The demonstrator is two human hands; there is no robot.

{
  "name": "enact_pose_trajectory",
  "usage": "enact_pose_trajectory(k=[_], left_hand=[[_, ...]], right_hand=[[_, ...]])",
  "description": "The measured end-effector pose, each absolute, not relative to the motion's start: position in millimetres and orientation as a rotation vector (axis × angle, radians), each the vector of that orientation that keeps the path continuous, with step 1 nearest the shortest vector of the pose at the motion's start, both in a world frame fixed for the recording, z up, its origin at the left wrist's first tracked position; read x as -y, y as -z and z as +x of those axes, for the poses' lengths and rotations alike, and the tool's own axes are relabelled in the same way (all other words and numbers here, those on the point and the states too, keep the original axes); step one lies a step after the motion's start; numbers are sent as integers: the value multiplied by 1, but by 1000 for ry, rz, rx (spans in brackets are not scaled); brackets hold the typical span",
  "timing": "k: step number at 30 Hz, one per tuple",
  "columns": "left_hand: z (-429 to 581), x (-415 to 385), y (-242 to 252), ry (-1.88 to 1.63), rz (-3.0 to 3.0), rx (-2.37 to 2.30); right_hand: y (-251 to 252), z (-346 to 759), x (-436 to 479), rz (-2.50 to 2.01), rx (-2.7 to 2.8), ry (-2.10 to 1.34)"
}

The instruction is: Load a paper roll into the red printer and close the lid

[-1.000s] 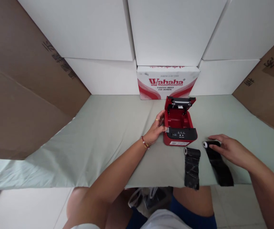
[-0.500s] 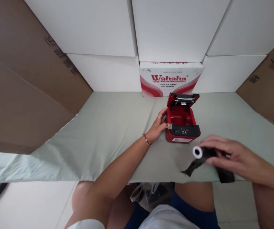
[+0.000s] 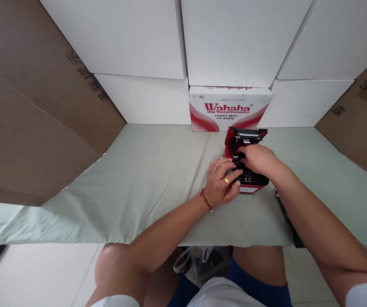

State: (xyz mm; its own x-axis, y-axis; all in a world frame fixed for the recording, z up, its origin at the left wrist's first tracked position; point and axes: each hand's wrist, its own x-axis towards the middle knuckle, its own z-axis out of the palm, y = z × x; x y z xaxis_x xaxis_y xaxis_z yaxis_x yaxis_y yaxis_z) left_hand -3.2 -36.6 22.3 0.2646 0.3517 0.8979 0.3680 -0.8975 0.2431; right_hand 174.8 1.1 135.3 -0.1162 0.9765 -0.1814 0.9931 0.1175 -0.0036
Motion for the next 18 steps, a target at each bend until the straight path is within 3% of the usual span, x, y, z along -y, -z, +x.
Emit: enact_pose_trajectory(k=[5, 8, 10, 14, 18], left_hand=[[5, 44, -26, 1629, -2477, 593], [5, 45, -28, 1595, -2441, 581], [5, 45, -29, 1599, -2420, 558], [4, 44, -29, 1576, -2417, 529], [1, 45, -29, 1528, -2414, 526]], right_hand=[[-137, 176, 6, 1988, -2319, 218], [-147, 191, 30, 2048, -2644, 421], [-151, 206, 40, 2351, -2880, 458], [-141, 231, 21, 2965, -2939, 63], [-120, 233, 1, 2808, -3041, 604]])
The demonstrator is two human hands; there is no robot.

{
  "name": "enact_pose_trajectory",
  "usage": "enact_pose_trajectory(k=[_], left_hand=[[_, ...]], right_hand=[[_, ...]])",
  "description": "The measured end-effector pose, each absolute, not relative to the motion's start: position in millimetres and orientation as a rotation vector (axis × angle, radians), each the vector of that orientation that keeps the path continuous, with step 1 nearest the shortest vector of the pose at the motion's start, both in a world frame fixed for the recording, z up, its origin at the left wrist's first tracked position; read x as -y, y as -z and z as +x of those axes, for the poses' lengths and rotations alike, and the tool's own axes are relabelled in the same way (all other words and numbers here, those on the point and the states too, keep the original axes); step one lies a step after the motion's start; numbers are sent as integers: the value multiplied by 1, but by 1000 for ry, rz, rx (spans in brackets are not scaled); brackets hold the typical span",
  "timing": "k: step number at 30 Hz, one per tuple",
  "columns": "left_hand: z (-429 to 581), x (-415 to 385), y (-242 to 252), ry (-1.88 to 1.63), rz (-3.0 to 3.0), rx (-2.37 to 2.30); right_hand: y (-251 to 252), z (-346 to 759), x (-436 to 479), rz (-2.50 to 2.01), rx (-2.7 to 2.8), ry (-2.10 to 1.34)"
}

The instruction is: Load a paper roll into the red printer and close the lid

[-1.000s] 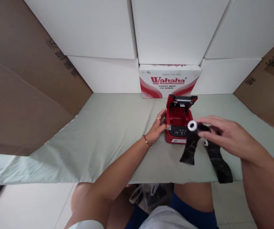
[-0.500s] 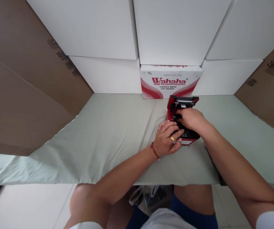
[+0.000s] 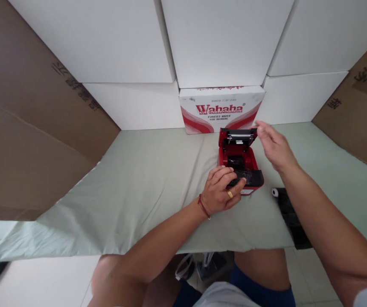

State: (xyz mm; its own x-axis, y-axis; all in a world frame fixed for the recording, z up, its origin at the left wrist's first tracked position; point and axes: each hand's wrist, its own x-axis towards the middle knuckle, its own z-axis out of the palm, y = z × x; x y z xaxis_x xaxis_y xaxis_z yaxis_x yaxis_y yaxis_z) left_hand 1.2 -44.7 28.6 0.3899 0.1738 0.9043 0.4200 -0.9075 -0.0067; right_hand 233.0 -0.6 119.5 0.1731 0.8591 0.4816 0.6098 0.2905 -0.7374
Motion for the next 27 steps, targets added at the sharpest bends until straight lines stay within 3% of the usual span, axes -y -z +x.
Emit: enact_pose_trajectory(k=[13, 18, 27], left_hand=[[-7, 42, -23, 1625, -2527, 618], [-24, 26, -25, 1876, -2648, 964], [-28, 17, -31, 1870, -2663, 1071]], right_hand=[[-65, 228, 66, -1140, 1809, -216], [-65, 225, 64, -1105, 1755, -267], [-73, 223, 69, -1220, 1744, -361]])
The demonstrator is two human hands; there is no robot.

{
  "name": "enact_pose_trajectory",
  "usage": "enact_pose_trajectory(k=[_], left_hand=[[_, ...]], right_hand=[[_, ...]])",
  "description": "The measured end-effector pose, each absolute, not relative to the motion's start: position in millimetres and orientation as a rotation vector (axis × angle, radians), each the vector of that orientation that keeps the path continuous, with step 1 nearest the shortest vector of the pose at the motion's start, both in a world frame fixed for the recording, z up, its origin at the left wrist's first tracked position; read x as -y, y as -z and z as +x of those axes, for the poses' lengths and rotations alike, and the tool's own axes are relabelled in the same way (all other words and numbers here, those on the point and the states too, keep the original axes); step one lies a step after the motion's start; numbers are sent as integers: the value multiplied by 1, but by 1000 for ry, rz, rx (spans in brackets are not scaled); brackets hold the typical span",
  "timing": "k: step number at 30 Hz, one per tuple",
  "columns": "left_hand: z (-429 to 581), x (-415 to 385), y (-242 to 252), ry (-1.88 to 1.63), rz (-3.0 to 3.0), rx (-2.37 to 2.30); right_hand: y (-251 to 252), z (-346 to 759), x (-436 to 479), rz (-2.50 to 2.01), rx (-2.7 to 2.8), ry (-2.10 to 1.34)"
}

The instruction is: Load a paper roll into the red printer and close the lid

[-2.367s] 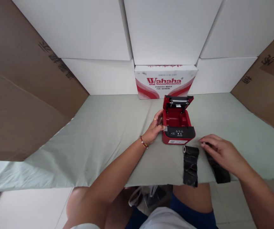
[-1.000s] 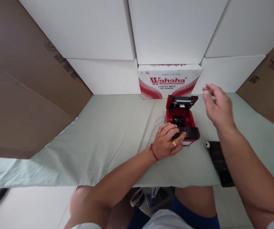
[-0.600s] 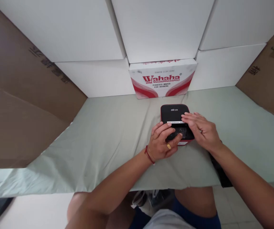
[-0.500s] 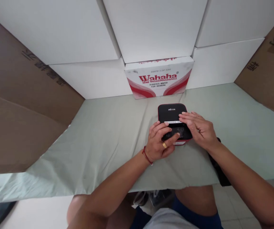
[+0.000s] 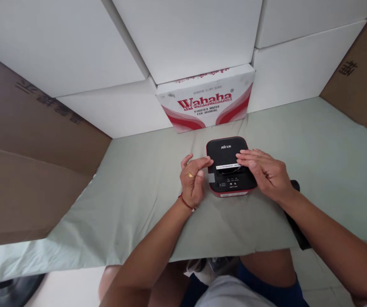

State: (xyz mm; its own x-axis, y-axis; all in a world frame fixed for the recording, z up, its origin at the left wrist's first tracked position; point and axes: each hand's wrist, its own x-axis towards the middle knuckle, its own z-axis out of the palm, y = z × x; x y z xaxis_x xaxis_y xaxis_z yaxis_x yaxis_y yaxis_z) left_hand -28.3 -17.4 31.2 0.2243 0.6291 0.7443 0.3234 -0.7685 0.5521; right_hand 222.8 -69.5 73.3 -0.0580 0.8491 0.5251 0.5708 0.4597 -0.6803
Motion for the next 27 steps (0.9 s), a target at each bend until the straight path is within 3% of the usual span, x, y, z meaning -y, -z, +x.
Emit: enact_pose_trajectory(k=[5, 10, 17, 27], left_hand=[[-29, 15, -27, -1469, 2141, -790], [-25, 9, -10, -1434, 1814, -709], [-24, 3, -1, -1033, 1551, -628], [-20, 0, 9, -1042, 1567, -604]], right_hand=[[-70, 224, 77, -1083, 1792, -363], [-69, 220, 91, -899, 1850, -116], [-67, 219, 95, -826, 1894, -11], [-67, 216, 94, -851, 1860, 59]])
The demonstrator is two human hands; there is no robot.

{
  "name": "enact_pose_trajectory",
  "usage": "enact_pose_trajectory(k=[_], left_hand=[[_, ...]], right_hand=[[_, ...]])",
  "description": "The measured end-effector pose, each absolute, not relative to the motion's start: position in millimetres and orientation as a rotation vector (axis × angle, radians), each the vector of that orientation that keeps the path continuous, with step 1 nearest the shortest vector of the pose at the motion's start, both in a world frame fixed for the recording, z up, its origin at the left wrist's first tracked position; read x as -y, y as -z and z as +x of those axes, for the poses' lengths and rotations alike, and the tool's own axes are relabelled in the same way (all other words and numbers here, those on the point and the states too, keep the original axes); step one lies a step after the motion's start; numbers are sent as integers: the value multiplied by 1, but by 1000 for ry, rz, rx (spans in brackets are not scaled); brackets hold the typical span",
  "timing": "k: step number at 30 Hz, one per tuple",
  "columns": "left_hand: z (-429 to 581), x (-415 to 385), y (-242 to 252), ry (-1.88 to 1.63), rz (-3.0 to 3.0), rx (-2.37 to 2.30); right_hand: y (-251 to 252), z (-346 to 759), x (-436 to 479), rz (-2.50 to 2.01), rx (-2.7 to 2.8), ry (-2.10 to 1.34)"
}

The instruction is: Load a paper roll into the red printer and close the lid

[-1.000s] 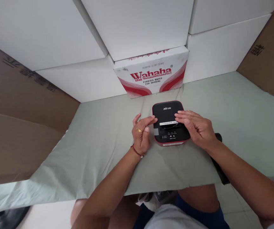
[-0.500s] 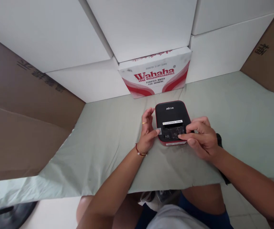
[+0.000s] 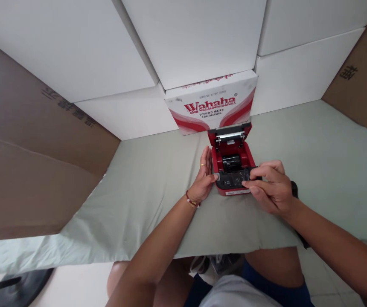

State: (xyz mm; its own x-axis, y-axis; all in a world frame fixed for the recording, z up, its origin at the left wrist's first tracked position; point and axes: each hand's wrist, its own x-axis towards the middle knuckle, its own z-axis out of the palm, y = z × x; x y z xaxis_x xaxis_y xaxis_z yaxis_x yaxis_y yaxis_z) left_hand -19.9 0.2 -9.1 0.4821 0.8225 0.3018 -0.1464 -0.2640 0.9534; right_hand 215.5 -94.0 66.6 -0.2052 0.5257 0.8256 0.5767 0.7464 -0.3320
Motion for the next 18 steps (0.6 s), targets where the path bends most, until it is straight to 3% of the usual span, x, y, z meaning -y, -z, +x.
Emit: enact_pose_trajectory(k=[2, 5, 9, 13, 18], left_hand=[[-20, -2, 12, -1037, 1597, -589], [-20, -4, 14, -1049, 1549, -565], [-17, -5, 14, -1076, 1424, -543], [-14, -7, 16, -1071, 1450, -525], [-11, -10, 20, -1085, 1476, -524]], right_hand=[[-73, 218, 95, -856, 1891, 49], [-96, 224, 94, -848, 2021, -260], [-137, 225, 70, -1247, 2025, -637], [-150, 205, 22, -1758, 2391, -463], [-130, 175, -19, -1971, 2596, -229]])
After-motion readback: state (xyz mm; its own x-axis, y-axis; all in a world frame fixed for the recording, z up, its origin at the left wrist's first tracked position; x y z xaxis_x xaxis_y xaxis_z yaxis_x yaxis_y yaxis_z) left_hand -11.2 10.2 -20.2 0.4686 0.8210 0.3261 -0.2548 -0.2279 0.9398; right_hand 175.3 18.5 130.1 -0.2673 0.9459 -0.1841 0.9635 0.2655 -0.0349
